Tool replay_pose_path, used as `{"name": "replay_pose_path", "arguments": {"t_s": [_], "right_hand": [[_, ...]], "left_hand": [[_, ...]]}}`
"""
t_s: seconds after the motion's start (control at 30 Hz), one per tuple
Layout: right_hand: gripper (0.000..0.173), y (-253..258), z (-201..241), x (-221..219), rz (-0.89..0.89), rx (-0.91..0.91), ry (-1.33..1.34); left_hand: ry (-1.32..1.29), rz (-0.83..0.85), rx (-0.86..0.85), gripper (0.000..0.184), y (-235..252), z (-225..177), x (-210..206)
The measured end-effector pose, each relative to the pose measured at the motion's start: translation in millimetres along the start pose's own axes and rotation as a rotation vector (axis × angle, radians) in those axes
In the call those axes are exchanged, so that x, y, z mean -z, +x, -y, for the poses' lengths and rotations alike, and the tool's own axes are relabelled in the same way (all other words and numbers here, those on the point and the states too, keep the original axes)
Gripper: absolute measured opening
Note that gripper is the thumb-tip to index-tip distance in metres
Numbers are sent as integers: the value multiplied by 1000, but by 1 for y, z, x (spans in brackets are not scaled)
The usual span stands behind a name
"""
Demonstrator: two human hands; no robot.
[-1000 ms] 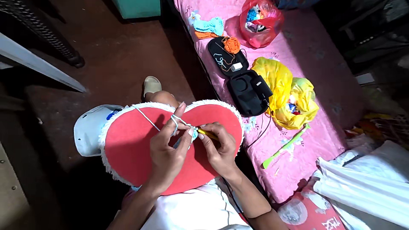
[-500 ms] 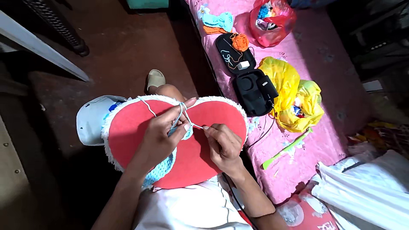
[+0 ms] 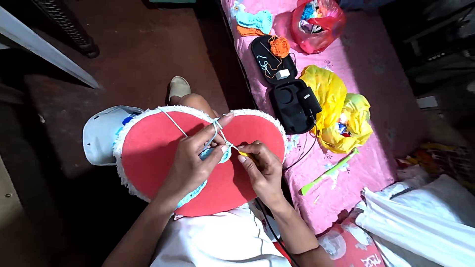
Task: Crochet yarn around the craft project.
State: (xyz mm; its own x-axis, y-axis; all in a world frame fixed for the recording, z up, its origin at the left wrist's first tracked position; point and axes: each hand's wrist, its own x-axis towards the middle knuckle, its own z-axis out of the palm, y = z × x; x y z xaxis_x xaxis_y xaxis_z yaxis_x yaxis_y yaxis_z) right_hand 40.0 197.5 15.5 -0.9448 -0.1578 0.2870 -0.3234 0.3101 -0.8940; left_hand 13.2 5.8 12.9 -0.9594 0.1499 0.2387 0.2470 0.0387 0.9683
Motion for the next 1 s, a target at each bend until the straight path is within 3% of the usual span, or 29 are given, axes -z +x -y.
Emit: {"name": "replay_pose_path", "arguments": {"t_s": [0.27, 0.5, 0.6, 0.8, 0.9, 1.0], "right_hand": [[13, -2, -6, -8, -106, 257, -348], [15, -3, -14, -2, -82, 357, -442], [13, -3, -16, 5, 7, 270, -223], [20, 6, 1, 19, 160, -289, 526], [29, 10, 3, 16, 192, -414, 858], [26, 12, 4, 9, 178, -458, 1014]], "left_hand": [[42, -62, -29, 49, -1, -1, -3], [-40, 99, 55, 49, 6, 5, 17], [-96, 200, 73, 48, 9, 7, 27], [-184, 154, 38, 48, 7, 0, 14], [-243, 88, 41, 48, 5, -6, 5], [-266, 9, 71, 46, 3, -11, 0]]}}
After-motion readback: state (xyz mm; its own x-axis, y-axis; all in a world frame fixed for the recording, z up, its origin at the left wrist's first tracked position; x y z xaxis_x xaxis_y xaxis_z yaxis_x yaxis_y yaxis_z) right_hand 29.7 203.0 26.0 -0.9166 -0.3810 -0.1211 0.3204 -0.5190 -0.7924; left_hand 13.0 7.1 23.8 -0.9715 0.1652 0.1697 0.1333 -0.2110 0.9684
